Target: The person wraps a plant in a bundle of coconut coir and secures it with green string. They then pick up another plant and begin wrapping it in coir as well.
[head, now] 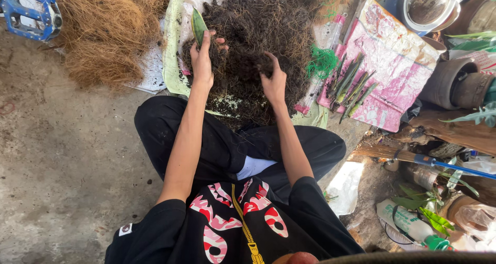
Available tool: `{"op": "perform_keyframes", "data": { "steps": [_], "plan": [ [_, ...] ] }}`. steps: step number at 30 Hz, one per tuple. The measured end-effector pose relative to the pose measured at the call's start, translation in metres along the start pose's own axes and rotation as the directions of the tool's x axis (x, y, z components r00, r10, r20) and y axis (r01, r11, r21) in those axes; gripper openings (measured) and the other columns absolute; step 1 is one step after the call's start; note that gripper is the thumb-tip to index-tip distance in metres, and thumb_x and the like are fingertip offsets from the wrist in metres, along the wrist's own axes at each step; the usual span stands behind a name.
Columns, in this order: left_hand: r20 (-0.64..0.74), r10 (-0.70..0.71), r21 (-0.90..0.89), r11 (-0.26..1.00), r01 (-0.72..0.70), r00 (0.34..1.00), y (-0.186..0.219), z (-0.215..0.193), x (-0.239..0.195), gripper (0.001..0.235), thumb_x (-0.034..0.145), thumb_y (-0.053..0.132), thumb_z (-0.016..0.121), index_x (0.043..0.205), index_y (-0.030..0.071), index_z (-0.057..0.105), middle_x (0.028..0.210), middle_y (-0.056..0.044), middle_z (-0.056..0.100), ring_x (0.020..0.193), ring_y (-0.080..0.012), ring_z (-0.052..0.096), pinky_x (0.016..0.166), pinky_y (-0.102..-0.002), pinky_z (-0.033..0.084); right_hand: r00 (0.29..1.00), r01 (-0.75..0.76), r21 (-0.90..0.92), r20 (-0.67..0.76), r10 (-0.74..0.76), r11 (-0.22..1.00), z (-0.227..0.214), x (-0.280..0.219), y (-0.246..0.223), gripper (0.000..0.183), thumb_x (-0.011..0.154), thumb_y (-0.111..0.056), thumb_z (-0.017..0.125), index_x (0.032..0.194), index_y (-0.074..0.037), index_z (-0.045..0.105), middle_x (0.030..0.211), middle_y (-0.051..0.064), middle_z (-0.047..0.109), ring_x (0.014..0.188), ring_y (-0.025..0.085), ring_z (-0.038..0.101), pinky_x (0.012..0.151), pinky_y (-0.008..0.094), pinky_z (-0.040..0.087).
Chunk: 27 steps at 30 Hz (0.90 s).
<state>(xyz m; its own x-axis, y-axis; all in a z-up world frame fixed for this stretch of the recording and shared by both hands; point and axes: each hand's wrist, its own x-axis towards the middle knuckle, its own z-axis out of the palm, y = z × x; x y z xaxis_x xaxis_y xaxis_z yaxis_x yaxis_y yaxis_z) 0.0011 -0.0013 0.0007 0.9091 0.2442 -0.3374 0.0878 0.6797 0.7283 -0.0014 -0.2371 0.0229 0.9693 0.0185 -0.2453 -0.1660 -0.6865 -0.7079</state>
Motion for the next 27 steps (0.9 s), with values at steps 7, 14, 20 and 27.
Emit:
{"op": "perform_keyframes", "data": {
  "steps": [7,14,20,27],
  "plan": [
    [-0.029,-0.021,0.002,1.0,0.021,0.999,0.003,0.002,-0.001,0.043,0.101,0.047,0.062,0.12,0.009,0.065,0.096,-0.012,0.078,0.086,-0.0171,0.075,0.098,-0.038,0.057,0.937,0.293,0.303,0.099,-0.335,0.907,-0.038,-0.015,-0.022,0.062,0.096,0.008,0.065,0.153,-0.011,0.051,0.137,0.012,0.07,0.125,0.023,0.068,0.107,0.037,0.052],
    [-0.026,-0.029,-0.031,0.999,0.028,0.999,0.005,0.004,-0.001,0.042,0.1,0.046,0.062,0.12,0.009,0.065,0.096,-0.012,0.077,0.084,-0.0167,0.074,0.087,-0.035,0.062,0.942,0.237,0.548,0.072,-0.328,0.802,-0.052,-0.017,-0.013,0.067,0.092,0.0,0.072,0.153,-0.005,0.045,0.149,0.011,0.052,0.138,0.024,0.051,0.119,0.038,0.044],
    [-0.026,-0.022,-0.014,1.0,0.021,0.999,0.0,0.001,0.001,0.043,0.099,0.048,0.063,0.118,0.01,0.065,0.095,-0.011,0.076,0.084,-0.0175,0.074,0.091,-0.038,0.06,0.917,0.232,0.53,0.161,-0.365,0.816,-0.067,-0.019,-0.017,0.056,0.093,-0.006,0.075,0.144,-0.005,0.053,0.139,0.008,0.057,0.126,0.018,0.056,0.111,0.033,0.046],
    [-0.024,-0.026,0.045,0.999,0.027,0.999,-0.001,-0.001,0.002,0.043,0.099,0.052,0.061,0.119,0.014,0.067,0.097,-0.009,0.078,0.095,-0.0168,0.073,0.106,-0.042,0.054,0.969,0.193,0.315,0.087,-0.23,0.929,-0.075,-0.02,-0.032,0.024,0.095,-0.006,0.074,0.118,-0.001,0.07,0.107,0.006,0.074,0.093,0.011,0.068,0.085,0.026,0.056]
  ]
}}
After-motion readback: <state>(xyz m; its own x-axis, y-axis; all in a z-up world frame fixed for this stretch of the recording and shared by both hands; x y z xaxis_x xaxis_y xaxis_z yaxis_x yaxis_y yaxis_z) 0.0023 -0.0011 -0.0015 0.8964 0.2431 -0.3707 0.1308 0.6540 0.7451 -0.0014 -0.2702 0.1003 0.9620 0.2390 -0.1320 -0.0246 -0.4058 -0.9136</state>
